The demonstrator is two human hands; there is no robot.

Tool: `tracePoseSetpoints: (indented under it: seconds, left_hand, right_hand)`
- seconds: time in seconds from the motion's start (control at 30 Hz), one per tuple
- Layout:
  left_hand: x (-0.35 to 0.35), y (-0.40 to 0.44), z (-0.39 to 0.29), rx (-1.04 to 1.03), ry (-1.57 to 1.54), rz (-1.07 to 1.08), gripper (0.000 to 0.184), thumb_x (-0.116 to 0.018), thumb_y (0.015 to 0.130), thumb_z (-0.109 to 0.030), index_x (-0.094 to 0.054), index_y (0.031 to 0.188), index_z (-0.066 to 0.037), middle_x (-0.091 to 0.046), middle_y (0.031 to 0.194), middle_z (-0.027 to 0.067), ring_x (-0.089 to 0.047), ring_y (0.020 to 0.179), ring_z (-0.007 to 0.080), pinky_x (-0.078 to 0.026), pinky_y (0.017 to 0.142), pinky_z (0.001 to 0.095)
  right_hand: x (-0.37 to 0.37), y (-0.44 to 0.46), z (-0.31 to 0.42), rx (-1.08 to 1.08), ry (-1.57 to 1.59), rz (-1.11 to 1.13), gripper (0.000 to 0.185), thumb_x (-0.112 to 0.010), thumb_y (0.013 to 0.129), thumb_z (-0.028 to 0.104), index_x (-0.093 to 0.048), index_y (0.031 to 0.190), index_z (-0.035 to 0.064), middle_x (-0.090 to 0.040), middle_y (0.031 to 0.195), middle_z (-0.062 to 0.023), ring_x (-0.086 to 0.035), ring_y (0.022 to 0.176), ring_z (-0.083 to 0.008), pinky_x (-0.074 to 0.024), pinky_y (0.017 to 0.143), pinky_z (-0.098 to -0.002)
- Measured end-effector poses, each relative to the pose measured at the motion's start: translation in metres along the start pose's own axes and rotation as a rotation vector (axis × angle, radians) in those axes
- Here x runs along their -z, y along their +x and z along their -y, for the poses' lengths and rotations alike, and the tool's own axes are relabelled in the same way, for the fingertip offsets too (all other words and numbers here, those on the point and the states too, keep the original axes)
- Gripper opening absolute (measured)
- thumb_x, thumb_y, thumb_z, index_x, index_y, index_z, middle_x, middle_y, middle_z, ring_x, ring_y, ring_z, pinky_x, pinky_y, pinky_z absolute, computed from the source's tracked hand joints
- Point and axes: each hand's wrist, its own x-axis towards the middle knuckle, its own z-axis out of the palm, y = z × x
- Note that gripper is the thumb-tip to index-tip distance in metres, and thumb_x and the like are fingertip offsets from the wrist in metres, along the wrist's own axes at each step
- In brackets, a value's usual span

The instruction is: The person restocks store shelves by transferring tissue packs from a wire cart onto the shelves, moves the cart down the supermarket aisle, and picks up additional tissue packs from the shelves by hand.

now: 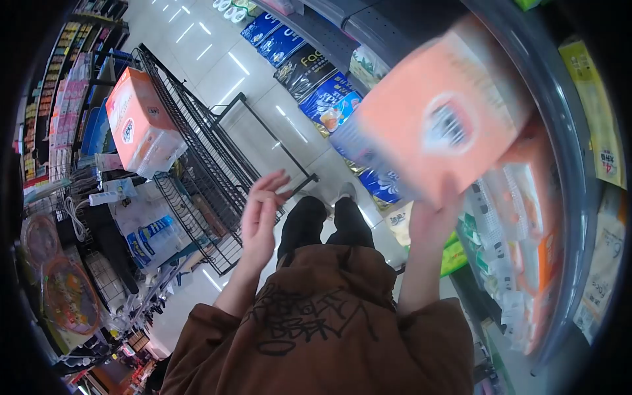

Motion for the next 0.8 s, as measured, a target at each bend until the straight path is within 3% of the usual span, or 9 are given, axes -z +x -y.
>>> tracePoseSetpoints:
  seconds: [0.03,0.13,0.17,0.27,0.3,0.5,0.6,0.73,0.8]
  left_hand:
    - [-0.004,-0.005,0.006,0.047,-0.027,0.002,0.013,-0.042,0.102,-0.01,-0.051,0.099,-0.003,-0.044,0.139,0.0191,-0.048,0.128,0.0299,-0.042,0.104,0.0433]
    - [-0.006,-0.025,0.026,0.17,-0.047,0.043,0.012,-0.047,0.099,-0.002,-0.054,0.108,-0.003,-0.051,0.132,0.016,-0.051,0.121,0.0229,-0.041,0.104,0.0369]
    - [-0.006,-0.029,0.029,0.162,-0.005,0.061,0.012,-0.05,0.097,-0.001,-0.054,0.108,-0.002,-0.053,0.129,0.0156,-0.055,0.117,0.0228,-0.044,0.098,0.0355]
    - [0.003,-0.034,0.03,0.058,0.197,0.119,0.015,-0.054,0.095,-0.003,-0.054,0.11,-0.001,-0.058,0.124,0.0134,-0.06,0.107,0.0219,-0.048,0.091,0.0326]
    - [0.006,-0.037,0.027,0.086,0.168,0.106,0.016,-0.055,0.095,-0.003,-0.054,0.111,-0.001,-0.058,0.124,0.0131,-0.06,0.107,0.0221,-0.048,0.091,0.0324]
    - [0.052,-0.044,0.004,0.141,0.121,-0.038,0.024,-0.051,0.099,-0.007,-0.054,0.121,-0.001,-0.06,0.122,0.0098,-0.059,0.109,0.0178,-0.048,0.094,0.0318]
    - [0.107,-0.04,-0.006,0.187,-0.041,-0.314,0.023,-0.051,0.099,-0.009,-0.053,0.122,-0.004,-0.062,0.119,0.0071,-0.06,0.104,0.0145,-0.05,0.087,0.0285]
    - [0.206,-0.024,-0.045,0.118,0.144,-0.828,0.022,-0.056,0.098,-0.014,-0.052,0.119,-0.008,-0.058,0.121,0.0054,-0.059,0.101,0.0149,-0.052,0.077,0.0311]
    - [0.261,-0.011,-0.042,0.051,0.164,-0.986,0.035,-0.062,0.095,-0.021,-0.047,0.124,-0.008,-0.051,0.13,0.0064,-0.057,0.102,0.0159,-0.051,0.078,0.0323]
  right_hand:
    - [-0.002,0.004,0.002,0.025,0.214,-0.018,0.062,-0.059,0.095,0.022,-0.028,0.145,0.0006,-0.044,0.141,-0.0192,-0.043,0.132,-0.0338,-0.0337,0.113,-0.0466]
    - [-0.022,-0.006,-0.022,-0.009,0.325,0.034,0.06,-0.054,0.098,0.029,-0.03,0.144,-0.0015,-0.044,0.14,-0.0223,-0.04,0.134,-0.0394,-0.0303,0.114,-0.0491]
    - [-0.015,-0.013,-0.035,-0.156,0.16,0.056,0.059,-0.055,0.097,0.029,-0.033,0.141,-0.004,-0.042,0.141,-0.0235,-0.042,0.132,-0.0404,-0.0334,0.112,-0.0493]
    - [-0.023,-0.011,-0.069,-0.1,-0.472,0.413,0.054,-0.054,0.097,0.025,-0.036,0.138,-0.0055,-0.041,0.141,-0.0232,-0.045,0.13,-0.0383,-0.0362,0.11,-0.0491]
    - [-0.027,0.003,-0.075,-0.037,-0.357,0.498,0.049,-0.052,0.097,0.017,-0.036,0.138,-0.005,-0.042,0.141,-0.0221,-0.047,0.128,-0.0359,-0.038,0.108,-0.0487]
    - [-0.043,0.076,-0.037,0.341,-0.797,0.161,0.046,-0.053,0.097,0.015,-0.039,0.136,-0.0059,-0.048,0.137,-0.0176,-0.048,0.128,-0.0289,-0.036,0.109,-0.039]
    - [-0.04,0.098,-0.027,0.452,-0.822,-0.013,0.042,-0.053,0.097,0.013,-0.043,0.133,-0.006,-0.052,0.134,-0.0162,-0.048,0.127,-0.0251,-0.0361,0.108,-0.0363]
    - [-0.055,0.079,-0.032,0.479,-0.848,-0.156,0.033,-0.054,0.096,0.014,-0.052,0.124,-0.0041,-0.057,0.126,-0.0145,-0.051,0.121,-0.022,-0.0372,0.106,-0.0339]
    - [-0.031,0.066,-0.057,0.338,-0.805,-0.003,0.022,-0.055,0.097,0.014,-0.056,0.114,0.0001,-0.058,0.112,-0.0088,-0.054,0.105,-0.0159,-0.042,0.095,-0.0301]
